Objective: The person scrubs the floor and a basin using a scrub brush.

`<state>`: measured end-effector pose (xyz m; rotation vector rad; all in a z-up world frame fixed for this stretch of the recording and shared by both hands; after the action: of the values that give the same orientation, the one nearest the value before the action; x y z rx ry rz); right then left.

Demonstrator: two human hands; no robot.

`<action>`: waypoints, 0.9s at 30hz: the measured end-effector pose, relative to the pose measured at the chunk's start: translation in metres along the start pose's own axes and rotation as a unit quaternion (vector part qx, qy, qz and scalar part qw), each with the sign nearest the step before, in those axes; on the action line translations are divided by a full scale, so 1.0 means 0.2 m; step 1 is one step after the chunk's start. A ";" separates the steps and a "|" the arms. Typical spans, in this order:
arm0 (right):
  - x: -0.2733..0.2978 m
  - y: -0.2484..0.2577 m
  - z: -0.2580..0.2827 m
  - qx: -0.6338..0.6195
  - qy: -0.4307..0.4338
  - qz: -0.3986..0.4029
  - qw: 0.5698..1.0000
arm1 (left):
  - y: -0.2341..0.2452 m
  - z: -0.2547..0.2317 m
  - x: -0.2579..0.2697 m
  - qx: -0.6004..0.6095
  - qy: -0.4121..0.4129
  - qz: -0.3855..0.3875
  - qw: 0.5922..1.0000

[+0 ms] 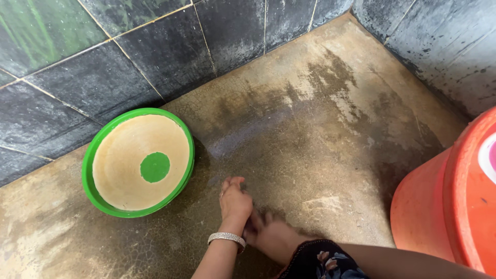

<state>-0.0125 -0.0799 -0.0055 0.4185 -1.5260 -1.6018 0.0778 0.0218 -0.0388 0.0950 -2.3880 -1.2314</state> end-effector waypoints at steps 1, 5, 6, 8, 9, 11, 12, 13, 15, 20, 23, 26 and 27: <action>0.03 0.04 0.06 -0.012 0.049 -0.067 0.996 | -0.01 0.00 0.01 0.002 0.000 0.000 1.000; -0.02 -0.03 -0.39 -0.134 -0.059 -0.137 0.980 | -0.02 -0.04 0.05 0.002 -0.014 0.003 1.000; -0.05 -0.09 -0.61 -0.169 -0.139 -0.113 0.969 | -0.03 -0.06 0.06 -0.001 -0.020 0.010 1.000; 0.07 -0.22 -1.12 -0.264 -0.358 -0.045 0.895 | -0.02 -0.07 0.08 0.014 -0.002 0.035 0.999; 0.19 -0.21 -1.34 -0.218 -0.427 -0.081 0.874 | -0.03 -0.07 0.09 0.030 0.018 0.061 0.998; 0.53 -0.27 -1.66 -0.203 -0.576 -0.055 0.790 | 0.01 -0.08 0.07 0.023 0.013 0.049 0.998; 0.66 -0.22 -1.78 -0.151 -0.623 -0.103 0.760 | 0.03 -0.08 0.06 0.016 0.009 0.038 0.999; 0.75 -0.22 -1.83 -0.164 -0.647 -0.147 0.730 | 0.04 -0.07 0.04 0.013 0.008 0.036 0.999; 0.81 -0.19 -1.84 -0.180 -0.670 -0.190 0.694 | 0.07 -0.06 0.00 -0.002 -0.012 0.015 1.000; 0.24 -0.12 -1.48 -0.138 -0.533 0.008 0.835 | 0.10 -0.04 -0.08 -0.015 -0.032 -0.007 0.999; -0.11 0.01 -0.89 -0.318 -0.324 -0.139 0.880 | 0.09 -0.04 -0.08 -0.015 -0.023 -0.007 1.000; -0.16 0.04 -0.12 0.038 0.020 -0.039 0.998 | 0.08 -0.05 -0.07 -0.006 -0.018 -0.010 1.000; -0.14 0.02 0.08 0.115 0.120 -0.018 0.986 | 0.08 -0.05 -0.07 -0.004 -0.021 -0.009 1.000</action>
<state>-0.0076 -0.0476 -0.0075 0.7431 -1.5275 -1.3492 0.0959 0.0275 -0.0260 0.0887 -2.4241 -1.2624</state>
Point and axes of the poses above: each hand's wrist, its own x-axis away from the middle knuckle, its own y-axis out of the back of the hand, z = x × y, the point moved 8 cm from there along -x, towards the middle knuckle, and after that the axes turned 4 degrees about -x, right-handed, at the moved point
